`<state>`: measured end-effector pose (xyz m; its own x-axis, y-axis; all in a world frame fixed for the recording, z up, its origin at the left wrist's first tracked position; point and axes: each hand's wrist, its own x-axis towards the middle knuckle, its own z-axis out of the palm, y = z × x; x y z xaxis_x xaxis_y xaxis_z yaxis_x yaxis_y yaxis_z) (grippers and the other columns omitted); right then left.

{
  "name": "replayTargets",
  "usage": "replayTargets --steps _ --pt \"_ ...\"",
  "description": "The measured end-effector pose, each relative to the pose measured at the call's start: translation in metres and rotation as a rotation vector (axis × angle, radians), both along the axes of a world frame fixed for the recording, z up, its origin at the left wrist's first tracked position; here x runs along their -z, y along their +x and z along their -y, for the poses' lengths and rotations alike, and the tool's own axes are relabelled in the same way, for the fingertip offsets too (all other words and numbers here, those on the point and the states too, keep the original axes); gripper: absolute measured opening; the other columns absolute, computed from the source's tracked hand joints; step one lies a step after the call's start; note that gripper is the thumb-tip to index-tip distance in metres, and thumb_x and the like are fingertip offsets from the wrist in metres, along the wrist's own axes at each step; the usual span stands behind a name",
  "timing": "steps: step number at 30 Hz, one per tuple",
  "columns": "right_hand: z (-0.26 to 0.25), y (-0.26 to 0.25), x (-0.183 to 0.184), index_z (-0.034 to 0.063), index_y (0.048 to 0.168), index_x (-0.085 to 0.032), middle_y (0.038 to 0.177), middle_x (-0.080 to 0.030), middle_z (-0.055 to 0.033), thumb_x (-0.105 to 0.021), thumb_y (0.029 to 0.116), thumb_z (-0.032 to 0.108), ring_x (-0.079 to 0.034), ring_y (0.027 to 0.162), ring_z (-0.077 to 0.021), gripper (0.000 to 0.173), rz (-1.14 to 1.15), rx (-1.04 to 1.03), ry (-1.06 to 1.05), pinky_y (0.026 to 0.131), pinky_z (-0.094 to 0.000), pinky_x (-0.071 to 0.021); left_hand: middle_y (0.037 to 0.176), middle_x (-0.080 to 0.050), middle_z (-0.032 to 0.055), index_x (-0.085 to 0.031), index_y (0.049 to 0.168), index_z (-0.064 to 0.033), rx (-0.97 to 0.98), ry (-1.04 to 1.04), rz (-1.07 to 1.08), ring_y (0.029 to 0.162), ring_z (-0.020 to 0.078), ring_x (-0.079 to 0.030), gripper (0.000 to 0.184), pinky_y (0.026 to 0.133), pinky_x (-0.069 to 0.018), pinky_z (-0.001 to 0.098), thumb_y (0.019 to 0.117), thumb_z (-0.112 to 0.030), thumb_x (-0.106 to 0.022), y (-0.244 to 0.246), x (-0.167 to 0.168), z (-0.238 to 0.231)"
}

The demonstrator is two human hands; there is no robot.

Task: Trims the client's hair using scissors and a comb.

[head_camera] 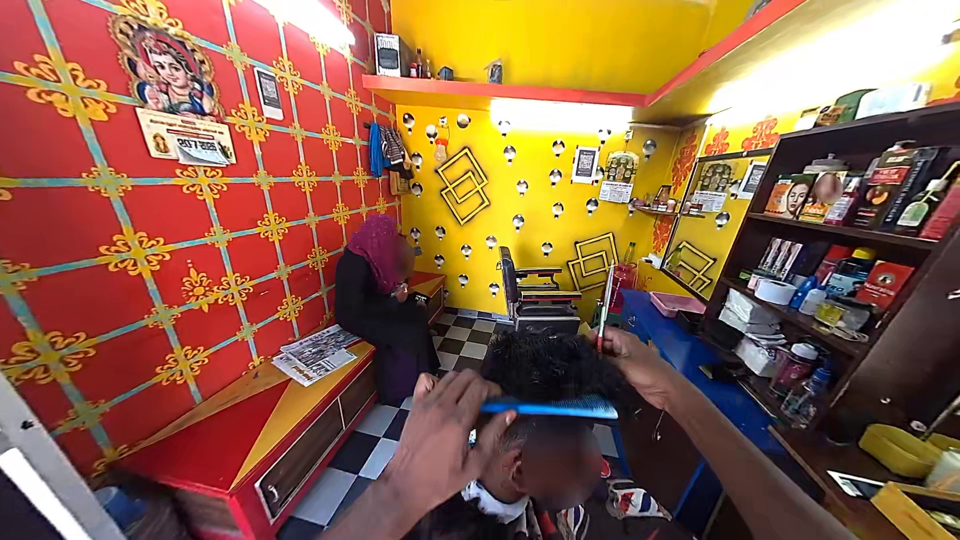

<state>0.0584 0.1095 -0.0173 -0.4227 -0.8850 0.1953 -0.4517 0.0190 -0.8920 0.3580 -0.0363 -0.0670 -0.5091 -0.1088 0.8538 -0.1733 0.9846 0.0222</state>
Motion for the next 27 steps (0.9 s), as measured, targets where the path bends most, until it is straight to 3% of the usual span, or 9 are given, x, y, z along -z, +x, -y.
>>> replayTargets --steps 5,9,12,14,17,20,22,24,27 --pt "0.012 0.007 -0.005 0.008 0.121 -0.063 0.103 -0.07 -0.0045 -0.057 0.1 0.011 -0.068 0.093 -0.0116 0.022 0.201 -0.19 0.013 0.085 -0.0311 -0.058 0.093 -0.072 -0.0053 -0.074 0.103 -0.0215 -0.106 0.027 -0.008 0.086 0.0129 -0.067 0.042 0.076 -0.0484 0.041 0.0991 -0.055 -0.051 -0.02 -0.023 0.025" --pt "0.005 0.005 -0.014 0.0071 0.123 -0.063 0.107 -0.071 -0.0054 -0.063 0.0947 0.004 -0.069 0.097 -0.0123 0.029 0.136 -0.27 0.05 0.088 -0.032 -0.0582 0.093 -0.07 -0.0043 -0.075 0.105 -0.0214 -0.109 0.042 -0.001 0.086 0.0146 -0.066 0.04 0.075 -0.0463 0.0415 0.0976 -0.054 -0.052 -0.03 -0.03 0.036" --pt "-0.007 0.0 -0.028 0.0053 0.125 -0.064 0.11 -0.071 -0.0072 -0.067 0.0905 0.0 -0.069 0.099 -0.0139 0.035 -0.223 -0.178 0.165 0.09 -0.0338 -0.0573 0.096 -0.069 -0.0034 -0.073 0.11 -0.0204 -0.083 0.019 0.004 0.089 0.016 -0.064 0.04 0.076 -0.0455 0.0416 0.0968 -0.053 -0.054 -0.036 -0.035 0.042" --pt "-0.02 -0.008 -0.048 0.0037 0.131 -0.063 0.115 -0.071 -0.0132 -0.066 0.0949 0.003 -0.069 0.103 -0.0241 0.037 -0.618 -0.02 0.346 0.094 -0.0448 -0.0559 0.099 -0.067 -0.0036 -0.072 0.113 -0.0208 -0.066 -0.017 -0.007 0.091 0.0163 -0.062 0.039 0.076 -0.0446 0.0406 0.0963 -0.052 -0.055 -0.037 -0.037 0.045" --pt "-0.044 -0.009 -0.075 0.016 0.123 -0.069 0.104 -0.073 -0.0063 -0.069 0.0965 0.015 -0.07 0.098 -0.0258 0.026 -1.007 0.162 0.577 0.089 -0.0519 -0.0544 0.104 -0.067 -0.0025 -0.071 0.117 -0.0197 -0.021 -0.057 -0.025 0.095 0.0174 -0.061 0.039 0.077 -0.0431 0.0405 0.0957 -0.05 -0.058 -0.039 -0.04 0.048" --pt "-0.061 0.0 -0.089 0.0188 0.116 -0.068 0.106 -0.07 -0.0009 -0.083 0.0848 0.039 -0.066 0.101 -0.0212 0.04 -1.197 0.036 0.663 0.088 -0.0485 -0.0528 0.104 -0.066 -0.0025 -0.069 0.118 -0.0186 0.016 -0.084 -0.031 0.096 0.0175 -0.06 0.039 0.077 -0.0424 0.0405 0.0975 -0.05 -0.058 -0.04 -0.044 0.049" --pt "-0.062 0.009 -0.089 0.0164 0.125 -0.064 0.116 -0.067 -0.0013 -0.082 0.0824 0.049 -0.063 0.11 -0.021 0.057 -1.284 -0.05 0.735 0.095 -0.046 -0.0494 0.104 -0.066 -0.0023 -0.069 0.119 -0.0186 0.043 -0.097 -0.036 0.095 0.0174 -0.06 0.039 0.077 -0.0419 0.0402 0.0982 -0.049 -0.058 -0.04 -0.047 0.049" --pt "-0.058 0.018 -0.085 0.0151 0.131 -0.063 0.124 -0.067 -0.0027 -0.081 0.0838 0.05 -0.061 0.117 -0.0221 0.061 -1.322 -0.065 0.789 0.1 -0.0459 -0.0469 0.104 -0.066 -0.0029 -0.069 0.119 -0.0197 0.063 -0.109 -0.035 0.095 0.017 -0.06 0.037 0.077 -0.0416 0.0401 0.0981 -0.048 -0.059 -0.039 -0.05 0.048" --pt "-0.057 0.023 -0.081 0.014 0.126 -0.067 0.12 -0.069 -0.0048 -0.076 0.0917 0.033 -0.064 0.114 -0.024 0.04 -1.345 -0.053 0.705 0.099 -0.0465 -0.0487 0.105 -0.065 -0.0022 -0.069 0.119 -0.0193 0.086 -0.109 -0.024 0.096 0.0176 -0.059 0.036 0.078 -0.0408 0.041 0.0982 -0.048 -0.06 -0.037 -0.053 0.048"
